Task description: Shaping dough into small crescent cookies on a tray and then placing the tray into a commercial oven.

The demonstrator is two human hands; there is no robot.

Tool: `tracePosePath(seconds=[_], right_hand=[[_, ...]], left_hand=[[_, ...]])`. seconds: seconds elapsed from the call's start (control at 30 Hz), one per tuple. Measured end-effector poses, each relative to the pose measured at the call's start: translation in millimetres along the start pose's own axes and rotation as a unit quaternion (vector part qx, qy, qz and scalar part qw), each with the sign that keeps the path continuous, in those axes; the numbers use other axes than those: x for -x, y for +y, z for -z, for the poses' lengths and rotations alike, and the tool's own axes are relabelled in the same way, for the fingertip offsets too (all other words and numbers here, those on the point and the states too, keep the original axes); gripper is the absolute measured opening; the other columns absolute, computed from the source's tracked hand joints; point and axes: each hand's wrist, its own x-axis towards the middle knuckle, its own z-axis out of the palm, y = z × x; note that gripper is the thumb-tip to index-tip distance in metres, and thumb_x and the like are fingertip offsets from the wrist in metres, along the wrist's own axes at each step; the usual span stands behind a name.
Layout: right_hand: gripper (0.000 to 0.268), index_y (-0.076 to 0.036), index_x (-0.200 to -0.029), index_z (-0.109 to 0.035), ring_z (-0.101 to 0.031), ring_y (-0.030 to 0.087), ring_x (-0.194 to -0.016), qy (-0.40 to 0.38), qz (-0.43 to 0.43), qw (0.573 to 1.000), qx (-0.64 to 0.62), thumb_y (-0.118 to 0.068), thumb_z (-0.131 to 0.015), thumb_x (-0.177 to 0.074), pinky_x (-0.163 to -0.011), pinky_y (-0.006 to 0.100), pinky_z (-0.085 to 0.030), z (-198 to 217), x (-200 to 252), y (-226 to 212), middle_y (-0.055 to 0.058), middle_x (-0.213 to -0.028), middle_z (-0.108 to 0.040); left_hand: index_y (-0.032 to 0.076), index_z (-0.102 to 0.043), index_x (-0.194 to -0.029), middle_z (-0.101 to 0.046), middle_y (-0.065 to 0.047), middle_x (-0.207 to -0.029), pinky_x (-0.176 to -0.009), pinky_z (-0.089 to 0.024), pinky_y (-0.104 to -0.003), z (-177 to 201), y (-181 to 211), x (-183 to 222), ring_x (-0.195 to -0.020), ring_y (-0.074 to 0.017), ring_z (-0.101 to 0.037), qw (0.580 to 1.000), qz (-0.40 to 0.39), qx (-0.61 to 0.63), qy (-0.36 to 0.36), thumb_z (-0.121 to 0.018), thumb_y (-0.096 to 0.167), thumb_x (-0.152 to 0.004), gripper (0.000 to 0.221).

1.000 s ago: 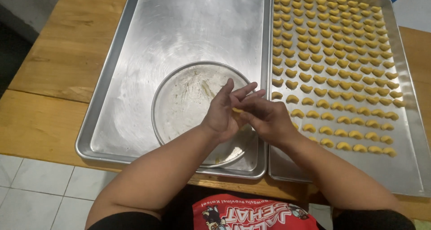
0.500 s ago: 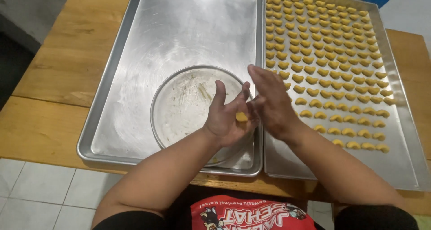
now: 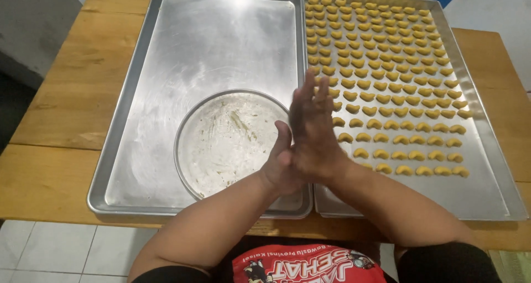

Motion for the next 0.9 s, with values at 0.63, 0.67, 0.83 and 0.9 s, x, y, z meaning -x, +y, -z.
tracePosePath(seconds=[0.63,0.67,0.83,0.9], right_hand=[[0.103,-0.035,-0.166,-0.008,0.031,0.039,-0.151,-0.040,0.057,0.992,-0.108,-0.092,-0.024,-0.082,-0.115,0.057,0.031,-23,39,-28,0.013,-0.172,0.016],[0.107,-0.031,-0.167,-0.004,0.032,0.039,-0.150,-0.059,-0.008,0.997,-0.051,-0.094,-0.016,-0.081,-0.115,0.060,0.027,-27,42,-15,0.016,-0.171,0.018],[0.105,-0.020,-0.167,0.012,0.031,0.047,-0.148,-0.069,-0.140,0.988,-0.001,-0.087,-0.003,-0.087,-0.114,0.071,0.018,-17,26,19,0.024,-0.169,0.020],[0.107,-0.023,-0.167,0.007,0.033,0.045,-0.148,-0.066,-0.101,0.993,-0.004,-0.090,-0.006,-0.085,-0.113,0.068,0.021,-14,30,10,0.022,-0.169,0.021]], left_hand=[[0.012,-0.028,-0.160,-0.013,-0.029,-0.165,-0.123,-0.013,-0.063,68,-33,-42,-0.148,-0.0505,-0.019,0.872,-0.424,0.026,-0.244,-0.040,0.093,-0.081,0.114],[0.008,-0.033,-0.157,-0.023,-0.029,-0.162,-0.123,-0.020,-0.059,72,-21,-32,-0.146,-0.0461,-0.030,0.940,-0.259,0.050,-0.215,-0.035,0.095,-0.080,0.116],[0.016,-0.053,-0.150,-0.060,-0.009,-0.143,-0.120,-0.032,-0.028,36,-6,-18,-0.132,-0.0144,-0.056,0.986,-0.068,0.032,-0.152,-0.037,0.092,-0.082,0.103],[0.027,-0.038,-0.162,-0.041,-0.002,-0.164,-0.132,-0.018,-0.042,42,-22,-42,-0.152,-0.0167,-0.039,0.875,-0.393,-0.139,-0.245,-0.065,0.069,-0.088,0.089]])
